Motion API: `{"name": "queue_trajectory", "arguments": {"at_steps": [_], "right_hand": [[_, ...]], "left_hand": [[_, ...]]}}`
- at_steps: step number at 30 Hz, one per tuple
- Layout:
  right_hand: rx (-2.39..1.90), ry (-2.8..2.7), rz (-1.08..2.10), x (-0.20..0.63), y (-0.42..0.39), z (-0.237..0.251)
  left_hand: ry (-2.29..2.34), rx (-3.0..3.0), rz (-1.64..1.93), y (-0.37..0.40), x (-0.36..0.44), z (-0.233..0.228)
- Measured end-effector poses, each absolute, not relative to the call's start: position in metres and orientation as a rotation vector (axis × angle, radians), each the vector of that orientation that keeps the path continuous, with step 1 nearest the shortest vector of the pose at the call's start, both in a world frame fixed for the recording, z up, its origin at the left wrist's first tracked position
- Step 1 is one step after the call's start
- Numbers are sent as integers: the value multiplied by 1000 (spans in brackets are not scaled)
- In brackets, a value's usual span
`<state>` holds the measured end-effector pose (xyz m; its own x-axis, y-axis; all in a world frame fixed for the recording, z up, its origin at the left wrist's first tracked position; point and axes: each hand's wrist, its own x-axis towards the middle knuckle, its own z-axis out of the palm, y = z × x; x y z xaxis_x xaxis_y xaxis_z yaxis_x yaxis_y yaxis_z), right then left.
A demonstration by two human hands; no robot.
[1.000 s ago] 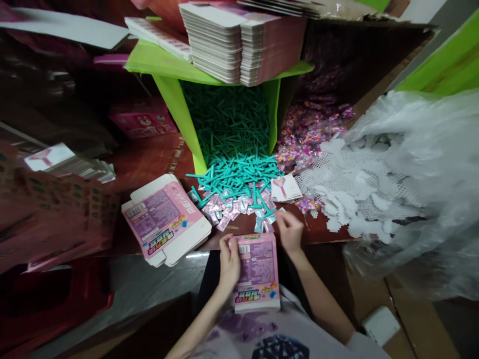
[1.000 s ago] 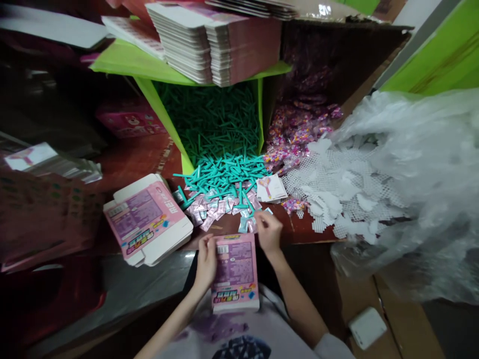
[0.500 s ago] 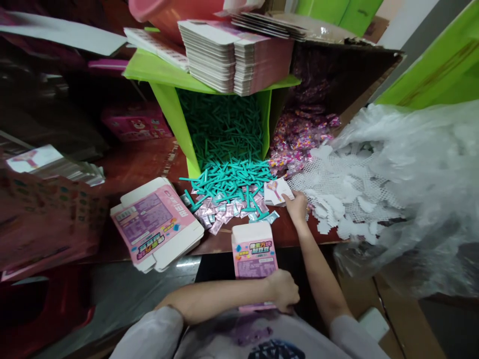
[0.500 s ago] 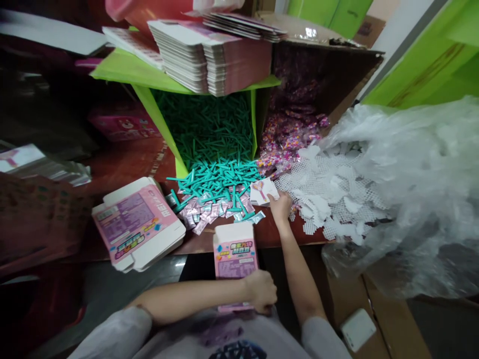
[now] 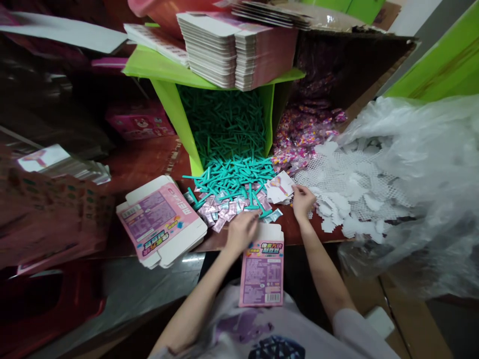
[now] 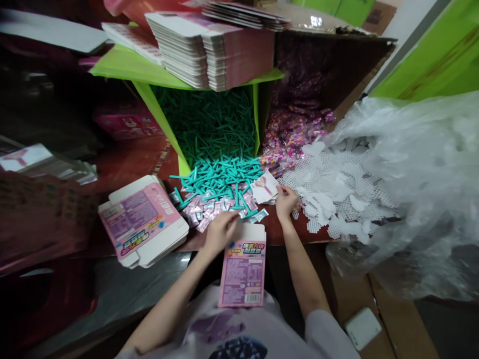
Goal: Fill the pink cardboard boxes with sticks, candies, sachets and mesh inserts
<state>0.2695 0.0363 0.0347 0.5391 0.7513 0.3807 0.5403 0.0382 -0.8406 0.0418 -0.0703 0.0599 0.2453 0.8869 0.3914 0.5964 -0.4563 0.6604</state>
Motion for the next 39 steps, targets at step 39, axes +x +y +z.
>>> {"name": "queue_trajectory", "arguments": {"at_steps": [39], "right_hand": [[-1386,-1865,510,275,-58,46]], "left_hand": [[1955,1787,1097,-40,2,-6]]}}
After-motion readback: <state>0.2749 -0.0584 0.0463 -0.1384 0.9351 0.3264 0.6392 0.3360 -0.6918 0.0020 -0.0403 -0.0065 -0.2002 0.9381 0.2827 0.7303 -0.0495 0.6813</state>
